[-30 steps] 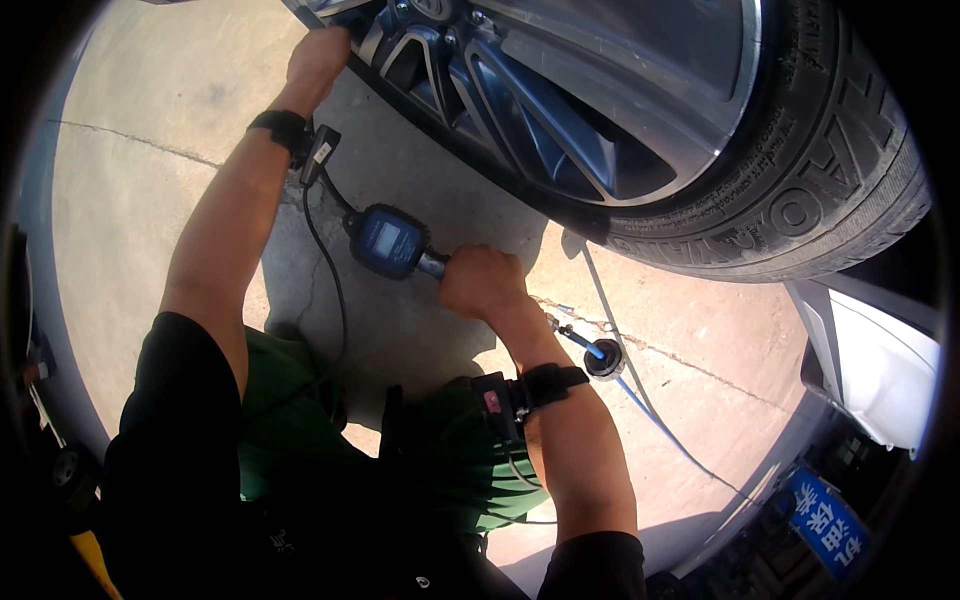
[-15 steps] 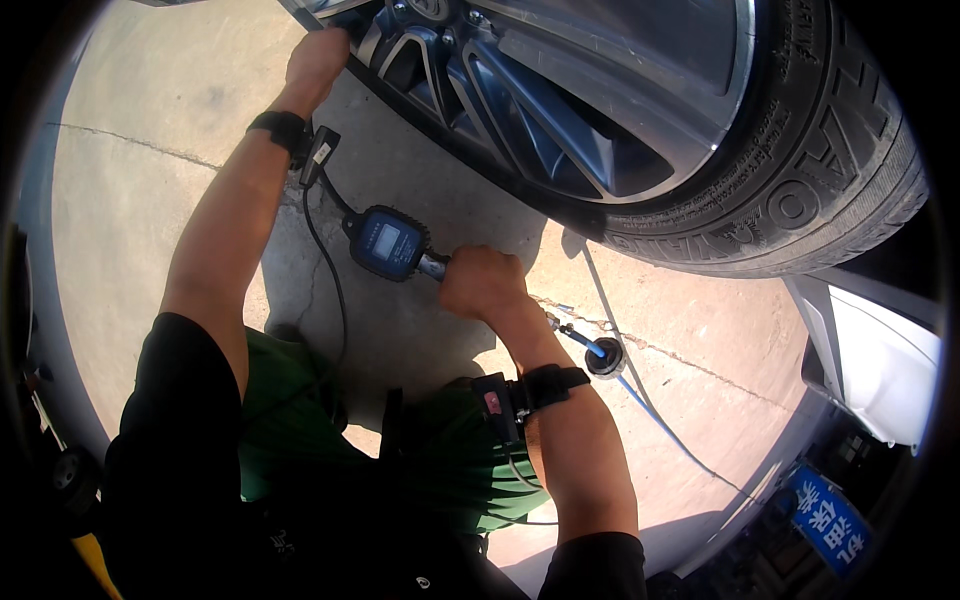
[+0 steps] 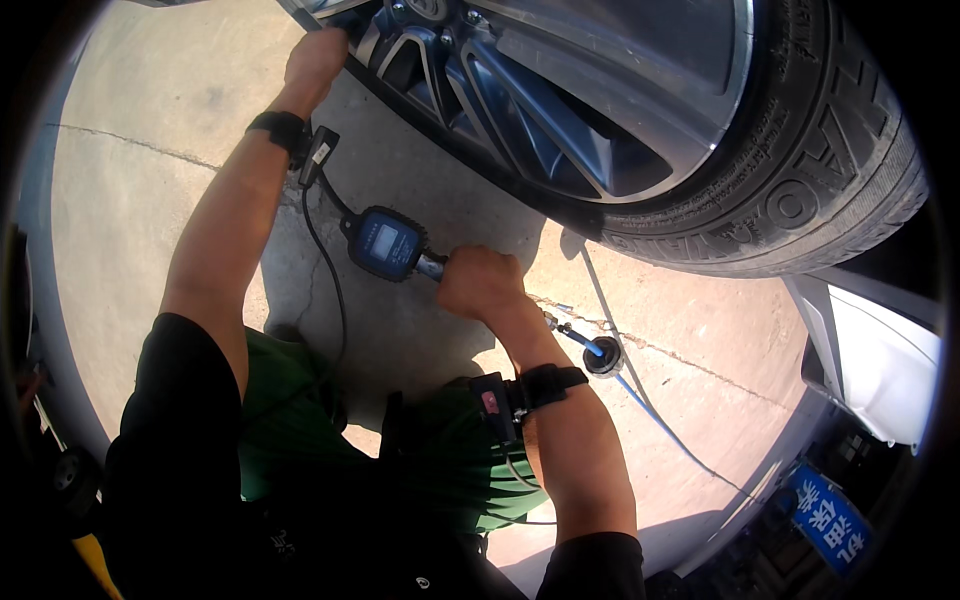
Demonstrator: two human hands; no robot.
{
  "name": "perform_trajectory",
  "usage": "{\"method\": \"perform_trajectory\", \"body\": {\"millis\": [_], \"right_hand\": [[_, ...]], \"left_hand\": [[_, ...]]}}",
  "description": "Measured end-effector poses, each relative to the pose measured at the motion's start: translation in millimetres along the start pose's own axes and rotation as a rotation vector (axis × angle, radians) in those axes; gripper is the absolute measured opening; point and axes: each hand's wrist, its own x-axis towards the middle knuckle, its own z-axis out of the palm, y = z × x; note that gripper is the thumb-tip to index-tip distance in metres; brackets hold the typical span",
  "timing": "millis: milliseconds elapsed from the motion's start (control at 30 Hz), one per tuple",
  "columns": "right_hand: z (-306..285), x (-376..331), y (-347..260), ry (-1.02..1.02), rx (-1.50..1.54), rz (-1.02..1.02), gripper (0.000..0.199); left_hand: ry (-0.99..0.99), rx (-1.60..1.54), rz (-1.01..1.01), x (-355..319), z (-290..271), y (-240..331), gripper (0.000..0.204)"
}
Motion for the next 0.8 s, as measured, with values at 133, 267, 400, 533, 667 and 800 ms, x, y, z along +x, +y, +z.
{"method": "perform_trajectory", "body": {"millis": [133,267,400,533,667,800], "right_hand": [[-2,-1,-2,0.002,-0.007,0.01,0.033],[-1,-1,-1,0.013,-0.003,0.007,0.034],[-6,-3,-2,-0.019,0.003,0.013,0.033],[-4,-3,-1,-0.009,0.006,0.005,0.033],[-6,-3,-4,-0.008,0.008,0.015,0.033],[-4,-2,-3,0.016,0.014,0.017,0.033]], "left_hand": [[-0.018,0.066,0.075,4,2,-6,0.049],[-0.018,0.16,0.171,6,1,-8,0.048],[-0.039,0.12,0.136,0,-1,-4,0.046],[-0.044,0.029,0.029,-4,-3,2,0.046],[-0.073,0.079,0.075,3,-6,-2,0.049],[-0.038,-0.042,-0.06,-4,-3,7,0.05]]}}
